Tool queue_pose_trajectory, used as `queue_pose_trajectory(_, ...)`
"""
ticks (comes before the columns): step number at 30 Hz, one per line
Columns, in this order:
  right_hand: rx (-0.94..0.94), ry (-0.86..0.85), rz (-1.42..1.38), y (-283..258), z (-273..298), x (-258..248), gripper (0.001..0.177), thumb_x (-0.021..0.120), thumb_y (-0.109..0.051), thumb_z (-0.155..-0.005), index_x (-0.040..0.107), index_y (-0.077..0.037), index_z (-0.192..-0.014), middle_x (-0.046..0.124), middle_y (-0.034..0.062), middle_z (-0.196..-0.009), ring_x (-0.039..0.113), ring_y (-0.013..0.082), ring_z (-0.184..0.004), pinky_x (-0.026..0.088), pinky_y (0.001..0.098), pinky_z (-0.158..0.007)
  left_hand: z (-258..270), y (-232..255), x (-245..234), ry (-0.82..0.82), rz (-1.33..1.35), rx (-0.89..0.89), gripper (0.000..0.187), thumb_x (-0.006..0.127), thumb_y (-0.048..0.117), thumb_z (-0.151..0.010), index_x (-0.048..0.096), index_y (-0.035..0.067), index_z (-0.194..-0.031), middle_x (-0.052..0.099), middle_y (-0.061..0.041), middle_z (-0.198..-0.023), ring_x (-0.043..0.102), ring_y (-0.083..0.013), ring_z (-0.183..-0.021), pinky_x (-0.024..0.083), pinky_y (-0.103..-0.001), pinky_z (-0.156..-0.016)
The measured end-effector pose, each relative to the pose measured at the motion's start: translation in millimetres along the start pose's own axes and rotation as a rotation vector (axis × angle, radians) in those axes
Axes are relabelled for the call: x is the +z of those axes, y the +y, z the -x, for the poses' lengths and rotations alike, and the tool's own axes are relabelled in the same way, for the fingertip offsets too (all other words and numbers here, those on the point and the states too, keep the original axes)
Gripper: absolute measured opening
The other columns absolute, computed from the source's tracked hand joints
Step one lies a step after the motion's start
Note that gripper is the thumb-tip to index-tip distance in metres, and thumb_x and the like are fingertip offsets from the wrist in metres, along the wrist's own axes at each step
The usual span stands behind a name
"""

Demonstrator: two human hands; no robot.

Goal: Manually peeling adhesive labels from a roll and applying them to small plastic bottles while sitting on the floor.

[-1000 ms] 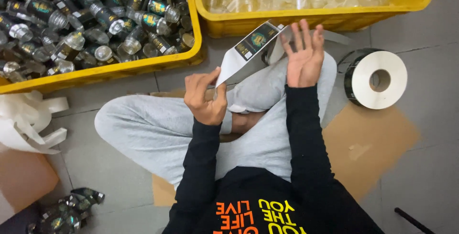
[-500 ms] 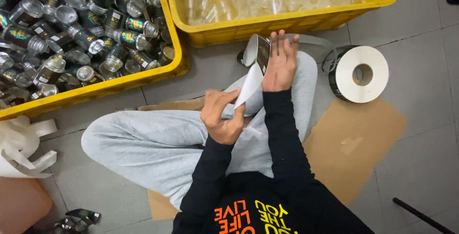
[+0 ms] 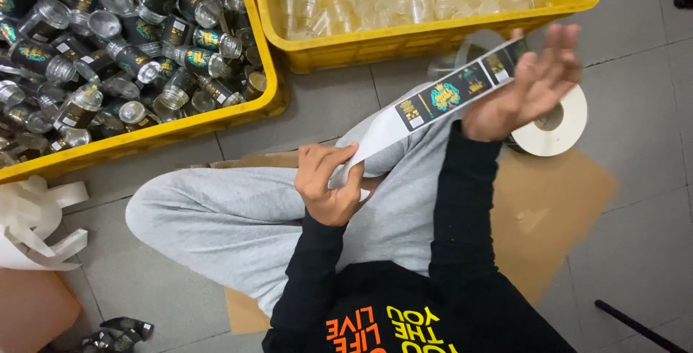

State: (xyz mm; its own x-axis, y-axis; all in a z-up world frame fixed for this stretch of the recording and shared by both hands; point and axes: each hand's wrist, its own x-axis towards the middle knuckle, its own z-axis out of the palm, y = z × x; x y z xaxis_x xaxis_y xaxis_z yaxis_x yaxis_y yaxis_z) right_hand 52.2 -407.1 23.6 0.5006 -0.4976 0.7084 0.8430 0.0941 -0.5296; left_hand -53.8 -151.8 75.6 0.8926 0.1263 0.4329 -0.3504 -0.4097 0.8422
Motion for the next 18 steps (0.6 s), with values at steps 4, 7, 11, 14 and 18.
queue_pose_trajectory(4, -0.077, -0.067, 0.177, -21, -31, -9, 0.047, 0.042, 0.017, -0.104, 0.048, -0.011, -0.141, 0.054, 0.0047, -0.153, 0.049, 0.0214, -0.146, 0.043, 0.0513, -0.125, 4, -6, -9, -0.009, 0.002, -0.027, 0.027, 0.074, 0.002, -0.071, 0.076, 0.0, -0.098, 0.07, -0.011, -0.089, 0.057, -0.0243, -0.08, 0.049, -0.036, -0.081)
queue_pose_trajectory(7, -0.073, -0.137, 0.27, -32, -45, -29, 0.044, 0.047, 0.017, -0.104, 0.046, -0.012, -0.137, 0.053, 0.0034, -0.152, 0.048, 0.0244, -0.143, 0.045, 0.0542, -0.122, -1, -15, -23, 0.011, -0.024, -0.051, 0.026, 0.074, 0.001, -0.071, 0.077, 0.0, -0.097, 0.069, -0.011, -0.09, 0.056, -0.0238, -0.08, 0.049, -0.035, -0.079)
queue_pose_trajectory(11, 0.069, -0.233, 0.521, -59, -39, -34, 0.036, 0.05, 0.005, -0.11, 0.044, -0.013, -0.142, 0.046, 0.0056, -0.153, 0.046, 0.0334, -0.139, 0.049, 0.0574, -0.116, 6, -31, -42, -0.137, 0.059, -0.035, 0.027, 0.081, 0.003, -0.066, 0.077, 0.002, -0.093, 0.069, -0.009, -0.091, 0.058, -0.0242, -0.084, 0.049, -0.036, -0.084)
queue_pose_trajectory(14, 0.207, -0.245, 0.608, -60, -22, -36, 0.036, 0.054, 0.003, -0.11, 0.044, -0.01, -0.141, 0.042, 0.0084, -0.154, 0.047, 0.0343, -0.136, 0.052, 0.0525, -0.112, 15, -39, -45, -0.208, 0.137, -0.047, 0.027, 0.08, 0.004, -0.067, 0.076, 0.003, -0.094, 0.069, -0.01, -0.098, 0.061, -0.0245, -0.088, 0.05, -0.034, -0.082)
queue_pose_trajectory(18, 0.296, -0.398, 0.959, -63, 3, -31, 0.06, 0.067, -0.004, -0.109, 0.032, -0.007, -0.157, 0.051, 0.0221, -0.14, 0.052, 0.0387, -0.136, 0.038, 0.0506, -0.125, 35, -41, -36, -0.159, 0.14, -0.139, 0.025, 0.078, 0.005, -0.069, 0.074, 0.002, -0.093, 0.07, -0.011, -0.104, 0.066, -0.0242, -0.089, 0.054, -0.033, -0.081)
